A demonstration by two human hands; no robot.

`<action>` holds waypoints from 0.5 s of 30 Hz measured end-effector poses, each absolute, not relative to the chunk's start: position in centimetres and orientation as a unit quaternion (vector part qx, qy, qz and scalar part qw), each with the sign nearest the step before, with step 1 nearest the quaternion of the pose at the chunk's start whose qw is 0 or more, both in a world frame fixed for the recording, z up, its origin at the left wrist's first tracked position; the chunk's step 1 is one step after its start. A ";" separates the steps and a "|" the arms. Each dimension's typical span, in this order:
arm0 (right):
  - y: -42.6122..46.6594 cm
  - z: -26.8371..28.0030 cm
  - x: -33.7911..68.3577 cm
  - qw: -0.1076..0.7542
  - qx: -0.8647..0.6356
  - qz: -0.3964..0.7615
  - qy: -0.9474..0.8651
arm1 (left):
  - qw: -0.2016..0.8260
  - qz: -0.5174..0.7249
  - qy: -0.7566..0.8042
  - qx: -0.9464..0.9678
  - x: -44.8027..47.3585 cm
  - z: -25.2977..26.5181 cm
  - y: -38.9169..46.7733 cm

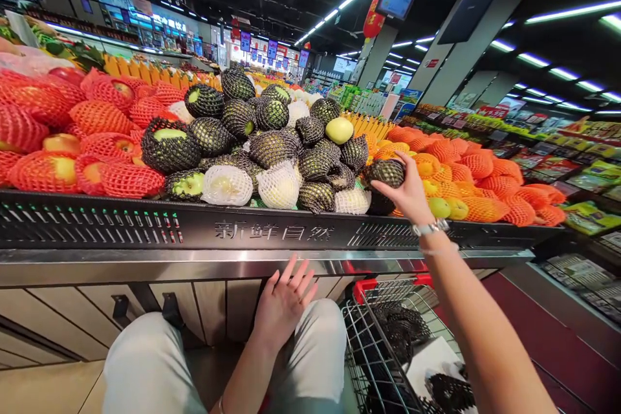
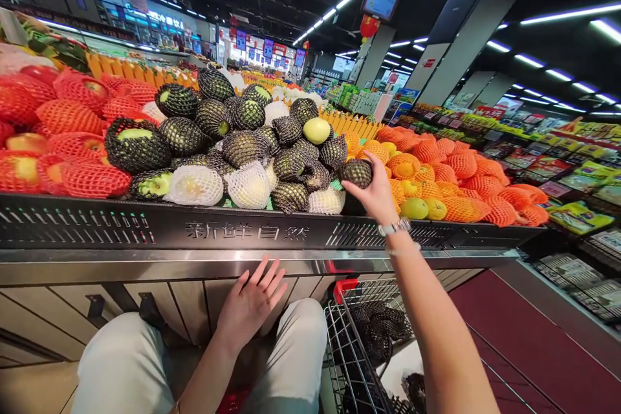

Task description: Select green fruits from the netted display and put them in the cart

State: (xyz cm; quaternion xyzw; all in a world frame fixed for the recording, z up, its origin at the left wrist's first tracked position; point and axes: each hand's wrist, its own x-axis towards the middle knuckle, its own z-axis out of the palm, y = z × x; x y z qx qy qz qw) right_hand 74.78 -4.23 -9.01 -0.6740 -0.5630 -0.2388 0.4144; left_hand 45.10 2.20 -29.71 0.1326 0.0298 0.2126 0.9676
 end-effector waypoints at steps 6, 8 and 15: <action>1.0 -6.5 78.9 0.206 -0.829 -0.121 -0.506 | 0.978 0.184 0.085 0.047 44.7 -29.5 2.3; 2.5 -6.2 78.7 0.161 -0.865 -0.092 -0.466 | 0.976 0.183 0.120 0.002 44.5 -29.0 2.5; 5.6 -6.3 78.0 0.146 -0.895 -0.021 -0.421 | 0.969 0.185 0.159 -0.040 44.3 -27.6 2.5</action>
